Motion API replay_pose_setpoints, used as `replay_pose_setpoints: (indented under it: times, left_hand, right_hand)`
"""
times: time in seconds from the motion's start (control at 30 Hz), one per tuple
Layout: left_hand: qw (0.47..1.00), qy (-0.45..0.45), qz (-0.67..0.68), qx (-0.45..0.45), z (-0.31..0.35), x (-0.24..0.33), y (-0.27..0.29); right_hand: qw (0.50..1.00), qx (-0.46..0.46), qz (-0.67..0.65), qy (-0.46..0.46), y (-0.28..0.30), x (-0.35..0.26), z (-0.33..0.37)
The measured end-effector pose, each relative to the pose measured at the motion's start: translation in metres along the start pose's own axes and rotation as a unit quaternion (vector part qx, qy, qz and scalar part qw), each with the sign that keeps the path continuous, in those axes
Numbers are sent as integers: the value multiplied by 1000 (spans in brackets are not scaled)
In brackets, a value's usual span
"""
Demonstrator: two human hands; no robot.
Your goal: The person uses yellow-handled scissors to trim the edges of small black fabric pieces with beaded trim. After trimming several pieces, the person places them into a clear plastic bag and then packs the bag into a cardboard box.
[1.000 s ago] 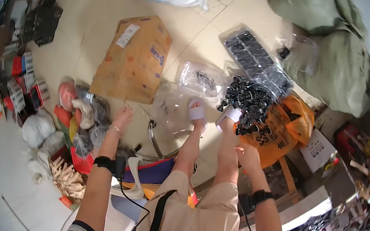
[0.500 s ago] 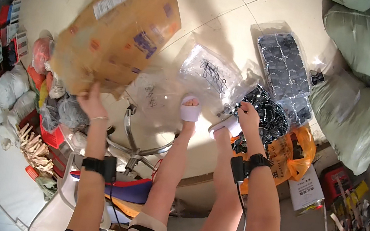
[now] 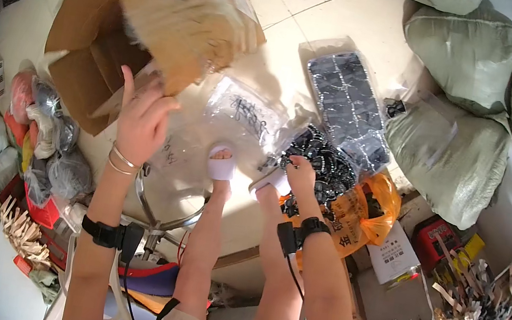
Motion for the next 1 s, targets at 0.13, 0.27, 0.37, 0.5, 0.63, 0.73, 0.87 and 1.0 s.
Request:
replay_pose_setpoints:
  times: [0.13,0.27,0.37,0.5,0.63,0.73,0.87,1.0]
  left_hand:
    - [978,127,-49,-157,30,-19,-48]
    - [938,304,23,-165,92,-61,-49]
    - [873,458,99,-138,166,-104,-58]
    - [772,606,145,-125,339,-160,-111]
    - [724,638,119,-233,421,-149,-157]
    - [755,622,69,-193,469,-139,-172]
    - [690,685,160,-172,470,-136,-183]
    - [658,695,287,-40,467,-161,-170]
  right_hand:
    - [1000,19,14,5,9,-11,-5]
    - [999,42,-3,-1,12,-14,-22]
    - [986,92,69,124,15,-21,-41]
    - [978,80,114,152,-4,-42,-62]
    - [975,85,146,143,-20,-62,-81]
    - [929,109,323,140,-33,-93,-83]
    - [918,66,340,192,-58,-94,-100]
    - [943,25,235,236,-78,-80,-121]
Point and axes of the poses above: each hand's wrist, its own z-axis away from the middle knuckle, its own y-axis out of the back of the hand, x = y × z, the point moved 9 cm from there along -z, towards the middle knuckle, and after that the axes turned 6 degrees about x, right-handed, at the moved point
